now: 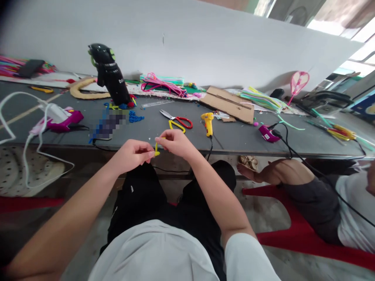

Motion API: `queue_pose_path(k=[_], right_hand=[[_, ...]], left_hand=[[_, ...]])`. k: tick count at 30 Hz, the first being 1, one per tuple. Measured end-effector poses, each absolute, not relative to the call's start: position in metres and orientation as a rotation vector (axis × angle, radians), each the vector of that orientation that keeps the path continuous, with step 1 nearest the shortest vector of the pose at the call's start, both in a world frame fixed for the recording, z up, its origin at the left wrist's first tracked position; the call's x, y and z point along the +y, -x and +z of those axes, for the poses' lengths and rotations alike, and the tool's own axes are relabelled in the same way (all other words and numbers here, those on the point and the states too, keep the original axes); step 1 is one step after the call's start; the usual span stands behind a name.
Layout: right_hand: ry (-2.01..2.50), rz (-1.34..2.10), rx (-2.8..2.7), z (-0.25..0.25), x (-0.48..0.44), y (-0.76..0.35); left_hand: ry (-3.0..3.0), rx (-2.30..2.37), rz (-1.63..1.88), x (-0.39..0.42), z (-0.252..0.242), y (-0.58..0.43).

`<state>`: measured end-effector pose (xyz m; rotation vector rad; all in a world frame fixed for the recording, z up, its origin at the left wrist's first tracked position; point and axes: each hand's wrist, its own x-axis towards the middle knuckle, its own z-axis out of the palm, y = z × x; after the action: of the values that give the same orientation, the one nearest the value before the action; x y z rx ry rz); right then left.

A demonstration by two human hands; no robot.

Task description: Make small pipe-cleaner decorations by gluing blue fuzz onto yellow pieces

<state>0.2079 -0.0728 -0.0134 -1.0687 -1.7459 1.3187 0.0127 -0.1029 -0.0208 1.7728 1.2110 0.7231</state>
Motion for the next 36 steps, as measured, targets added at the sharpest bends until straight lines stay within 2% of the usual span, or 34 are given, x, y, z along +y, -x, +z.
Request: queue_pose_path(k=[7, 16, 20, 25, 31, 36], right_hand=[[1.084, 0.984, -1.901, 0.005, -0.079, -0.199], [1.162, 1.186, -1.775, -0.011, -0.057, -0.209], [1.124, 1.312, -1.757, -0.010, -0.028, -0.220], [1.068, 1.280, -1.806, -0.010, 0.020, -0.236], [1.197, 0.930, -1.923, -0.008, 0.059, -0.246], [1.260, 0.746, -1.724, -0.010, 0.068, -0.246]], left_hand=[[-1.873, 1.396, 0.896, -0.075, -0.021, -0.013], [-1.250, 1.002, 1.103, -0.035, -0.022, -0.022], [-1.254, 0.901, 1.033, -0.012, -0.019, -0.028], [-1.545, 0.955, 0.843, 0.025, -0.011, -0.028], [-1.922, 1.061, 0.522, 0.076, -0.006, -0.043], [-2.172, 1.159, 0.545, 0.117, 0.004, -0.064]])
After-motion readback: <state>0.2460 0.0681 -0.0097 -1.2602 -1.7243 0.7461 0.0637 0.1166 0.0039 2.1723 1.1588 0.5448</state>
